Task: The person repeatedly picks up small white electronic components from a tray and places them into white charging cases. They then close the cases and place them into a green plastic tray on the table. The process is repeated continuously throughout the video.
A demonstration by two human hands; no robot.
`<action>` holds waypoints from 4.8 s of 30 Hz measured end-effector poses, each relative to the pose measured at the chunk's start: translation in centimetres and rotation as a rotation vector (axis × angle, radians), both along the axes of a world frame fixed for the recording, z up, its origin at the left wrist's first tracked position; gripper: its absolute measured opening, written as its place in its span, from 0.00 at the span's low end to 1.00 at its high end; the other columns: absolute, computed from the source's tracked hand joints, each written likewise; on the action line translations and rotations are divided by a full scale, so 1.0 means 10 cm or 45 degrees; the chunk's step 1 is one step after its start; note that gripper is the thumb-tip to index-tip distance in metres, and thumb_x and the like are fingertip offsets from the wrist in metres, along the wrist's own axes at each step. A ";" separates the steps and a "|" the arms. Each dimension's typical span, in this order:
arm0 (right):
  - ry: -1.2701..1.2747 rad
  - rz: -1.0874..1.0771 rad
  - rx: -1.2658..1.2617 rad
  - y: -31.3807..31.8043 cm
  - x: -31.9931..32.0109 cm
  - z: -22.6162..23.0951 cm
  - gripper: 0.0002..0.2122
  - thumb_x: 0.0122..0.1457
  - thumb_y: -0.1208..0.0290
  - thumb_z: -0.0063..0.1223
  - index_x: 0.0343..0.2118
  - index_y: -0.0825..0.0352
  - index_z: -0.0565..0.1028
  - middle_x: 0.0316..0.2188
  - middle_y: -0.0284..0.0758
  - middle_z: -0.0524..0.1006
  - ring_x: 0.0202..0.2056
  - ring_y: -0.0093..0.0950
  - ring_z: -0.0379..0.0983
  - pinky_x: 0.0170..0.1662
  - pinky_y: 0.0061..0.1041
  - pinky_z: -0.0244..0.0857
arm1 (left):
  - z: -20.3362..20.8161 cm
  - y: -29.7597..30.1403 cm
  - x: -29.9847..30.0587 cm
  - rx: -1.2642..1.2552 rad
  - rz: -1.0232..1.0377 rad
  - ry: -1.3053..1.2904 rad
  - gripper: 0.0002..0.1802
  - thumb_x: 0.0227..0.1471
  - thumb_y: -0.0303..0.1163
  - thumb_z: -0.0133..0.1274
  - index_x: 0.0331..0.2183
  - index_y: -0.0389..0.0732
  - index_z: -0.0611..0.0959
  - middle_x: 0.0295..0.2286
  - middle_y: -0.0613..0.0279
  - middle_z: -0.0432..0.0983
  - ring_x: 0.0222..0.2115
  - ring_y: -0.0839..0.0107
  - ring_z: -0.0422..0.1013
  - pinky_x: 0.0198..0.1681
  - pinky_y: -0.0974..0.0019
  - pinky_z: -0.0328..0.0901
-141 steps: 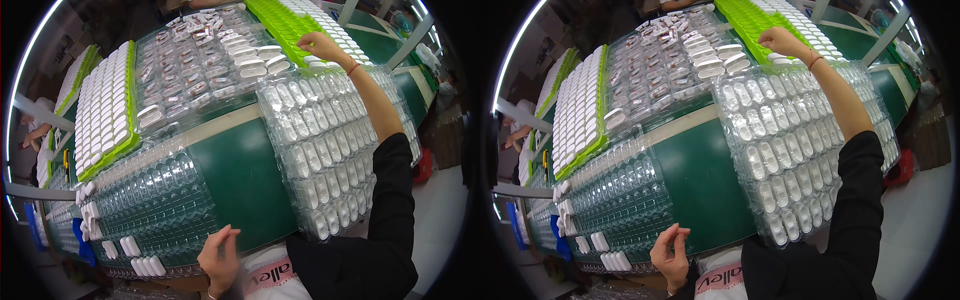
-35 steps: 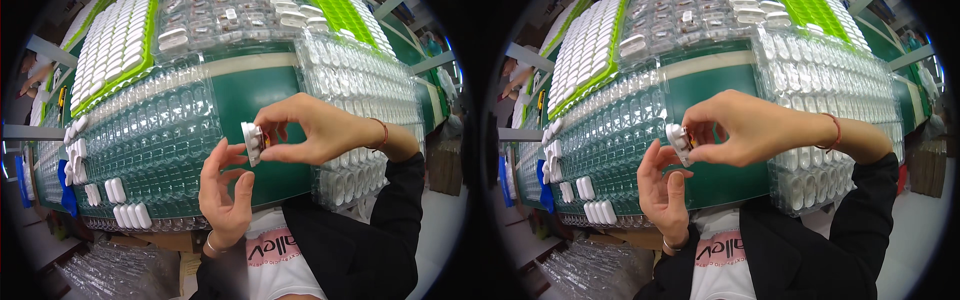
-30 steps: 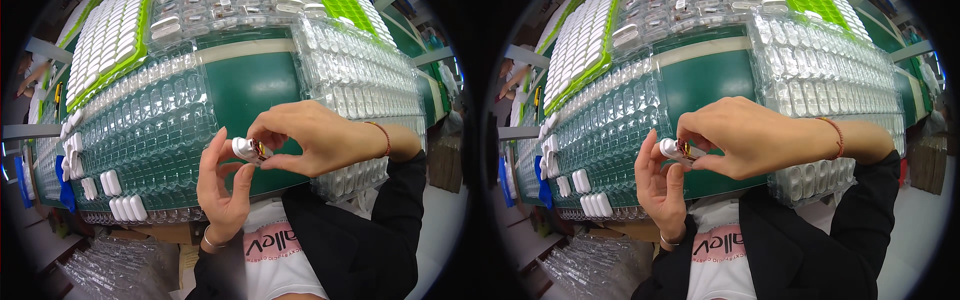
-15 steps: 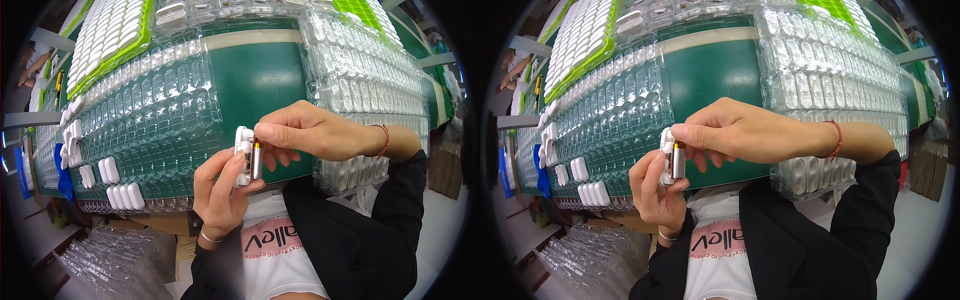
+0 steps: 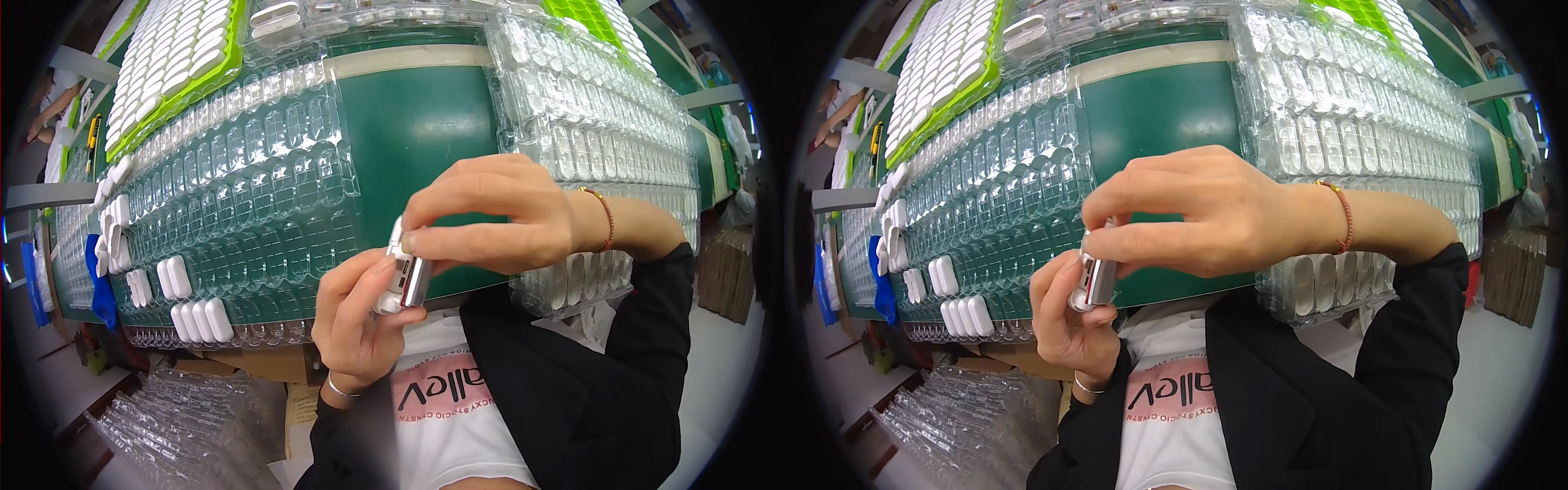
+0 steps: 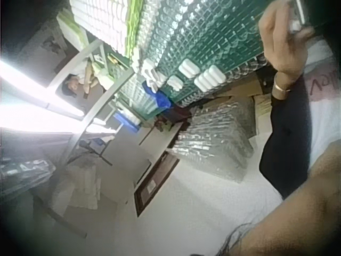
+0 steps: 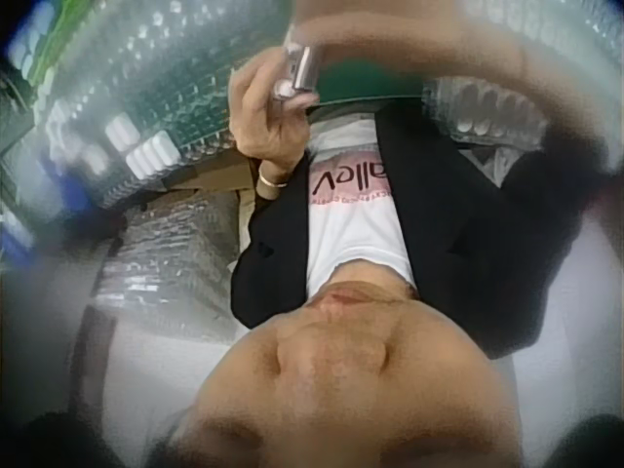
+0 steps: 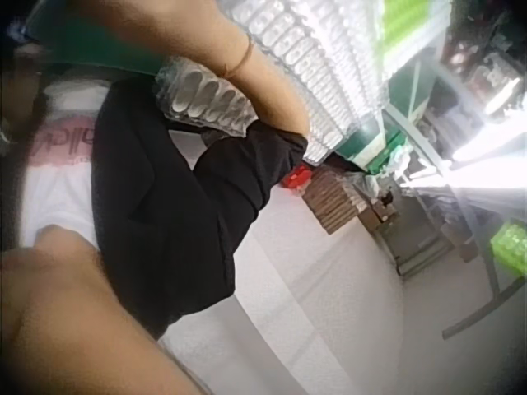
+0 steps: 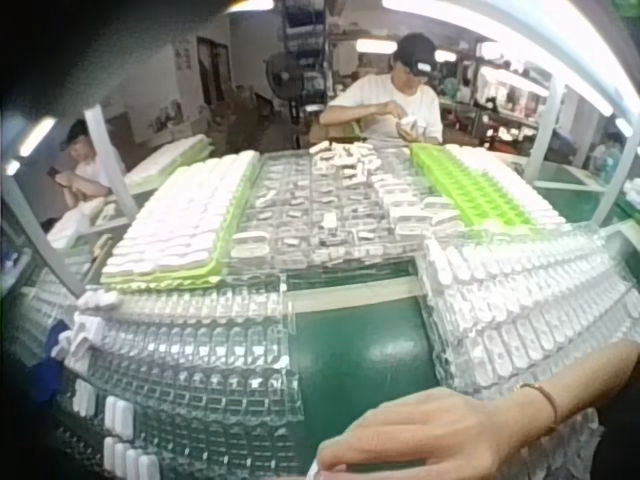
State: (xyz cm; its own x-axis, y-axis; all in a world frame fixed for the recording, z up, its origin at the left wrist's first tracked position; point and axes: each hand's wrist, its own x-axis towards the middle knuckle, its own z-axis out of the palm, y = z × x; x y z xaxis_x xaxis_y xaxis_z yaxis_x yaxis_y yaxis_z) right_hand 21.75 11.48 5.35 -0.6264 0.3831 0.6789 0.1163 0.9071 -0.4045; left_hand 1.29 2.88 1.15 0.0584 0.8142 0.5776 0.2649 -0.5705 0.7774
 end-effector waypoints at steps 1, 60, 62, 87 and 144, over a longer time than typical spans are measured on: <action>0.007 -0.001 0.014 0.00 -0.01 -0.01 0.14 0.46 0.73 0.65 0.37 0.67 0.76 0.35 0.36 0.75 0.29 0.29 0.74 0.26 0.25 0.70 | -0.01 -0.01 0.00 -0.055 -0.041 -0.073 0.26 0.46 0.35 0.66 0.44 0.31 0.79 0.39 0.46 0.77 0.37 0.59 0.76 0.39 0.64 0.72; -0.345 -1.612 -1.198 -1.59 1.85 0.35 0.06 0.59 0.73 0.56 0.33 0.71 0.79 0.22 0.29 0.77 0.24 0.16 0.69 0.28 0.18 0.60 | 0.27 -0.18 0.06 -0.695 -0.225 -0.176 0.19 0.55 0.17 0.48 0.50 0.28 0.71 0.43 0.48 0.74 0.44 0.65 0.72 0.49 0.64 0.68; -0.286 -1.589 -1.139 -1.80 1.75 0.29 0.05 0.58 0.74 0.57 0.33 0.70 0.79 0.21 0.27 0.76 0.24 0.13 0.67 0.26 0.16 0.56 | 0.25 -0.19 0.22 -0.834 -0.390 -0.128 0.19 0.54 0.16 0.51 0.49 0.30 0.72 0.42 0.50 0.74 0.43 0.65 0.72 0.50 0.64 0.68; -0.527 -1.275 -0.636 -1.95 1.25 0.15 0.11 0.47 0.70 0.67 0.29 0.64 0.75 0.31 0.33 0.70 0.30 0.31 0.68 0.32 0.27 0.63 | 0.06 -0.31 0.45 -1.138 -0.824 -0.169 0.22 0.55 0.18 0.52 0.52 0.28 0.69 0.44 0.50 0.73 0.45 0.67 0.72 0.51 0.65 0.66; 0.734 -0.154 -1.979 -0.97 0.49 0.03 0.15 0.64 0.67 0.53 0.48 0.72 0.71 0.33 0.35 0.77 0.36 0.20 0.74 0.36 0.21 0.71 | -0.13 -0.12 0.37 -0.926 -0.811 -0.805 0.25 0.54 0.22 0.56 0.52 0.29 0.68 0.45 0.48 0.72 0.47 0.64 0.71 0.53 0.61 0.65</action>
